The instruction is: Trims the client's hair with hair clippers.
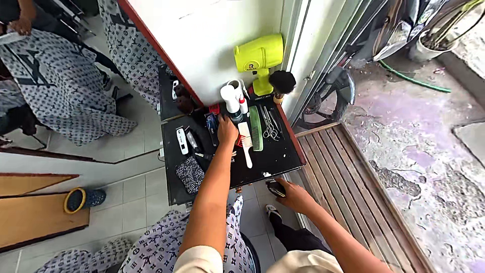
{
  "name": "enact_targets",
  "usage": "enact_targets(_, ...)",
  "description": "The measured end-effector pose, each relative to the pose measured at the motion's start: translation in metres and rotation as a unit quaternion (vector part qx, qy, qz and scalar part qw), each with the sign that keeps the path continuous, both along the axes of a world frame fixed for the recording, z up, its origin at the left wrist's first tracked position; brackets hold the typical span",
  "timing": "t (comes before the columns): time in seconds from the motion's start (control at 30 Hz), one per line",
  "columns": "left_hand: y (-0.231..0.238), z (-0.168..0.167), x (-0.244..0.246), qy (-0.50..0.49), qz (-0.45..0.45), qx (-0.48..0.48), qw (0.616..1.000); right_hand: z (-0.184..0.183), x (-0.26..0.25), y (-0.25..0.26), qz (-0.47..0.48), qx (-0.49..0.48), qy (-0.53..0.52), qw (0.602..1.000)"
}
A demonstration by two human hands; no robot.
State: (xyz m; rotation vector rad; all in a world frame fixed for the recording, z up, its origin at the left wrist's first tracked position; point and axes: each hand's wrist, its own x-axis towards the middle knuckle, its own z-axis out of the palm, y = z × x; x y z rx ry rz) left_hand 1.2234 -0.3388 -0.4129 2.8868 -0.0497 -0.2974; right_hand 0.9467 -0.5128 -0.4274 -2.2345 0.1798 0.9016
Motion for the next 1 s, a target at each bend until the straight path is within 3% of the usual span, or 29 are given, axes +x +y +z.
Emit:
enact_targets(0.13,0.0,-0.006,0.027,0.059,-0.03,0.074,0.995,-0.003,0.001,-0.005,0.002,0.007,-0.003,1.0)
enact_targets(0.33,0.005,-0.005,0.022,0.062,-0.023,0.077,0.995,-0.002,0.002,-0.004,0.015,0.012,0.006,1.0)
enact_targets(0.53,0.024,0.007,0.007,0.016,-0.024,-0.003,1.0,0.004,-0.003,0.012,0.045,0.016,0.006,0.999)
enact_targets(0.63,0.04,0.031,-0.025,-0.054,0.028,-0.142,0.988,0.005,-0.006,0.019,0.066,0.028,-0.008,0.997)
enact_targets(0.7,0.057,0.047,-0.061,-0.12,0.081,-0.3,0.943,0.002,-0.01,0.027,0.082,0.036,-0.019,0.996)
enact_targets(0.8,0.082,0.075,-0.146,-0.097,0.161,-0.563,0.805,-0.002,-0.017,0.041,0.16,-0.018,-0.022,0.987)
enact_targets(0.93,0.114,0.106,-0.27,-0.064,0.252,-0.715,0.649,0.006,-0.035,0.062,0.264,-0.084,-0.002,0.961)
enact_targets(1.0,0.125,0.121,-0.332,-0.066,0.302,-0.774,0.553,0.014,-0.048,0.072,0.323,-0.097,0.014,0.941)
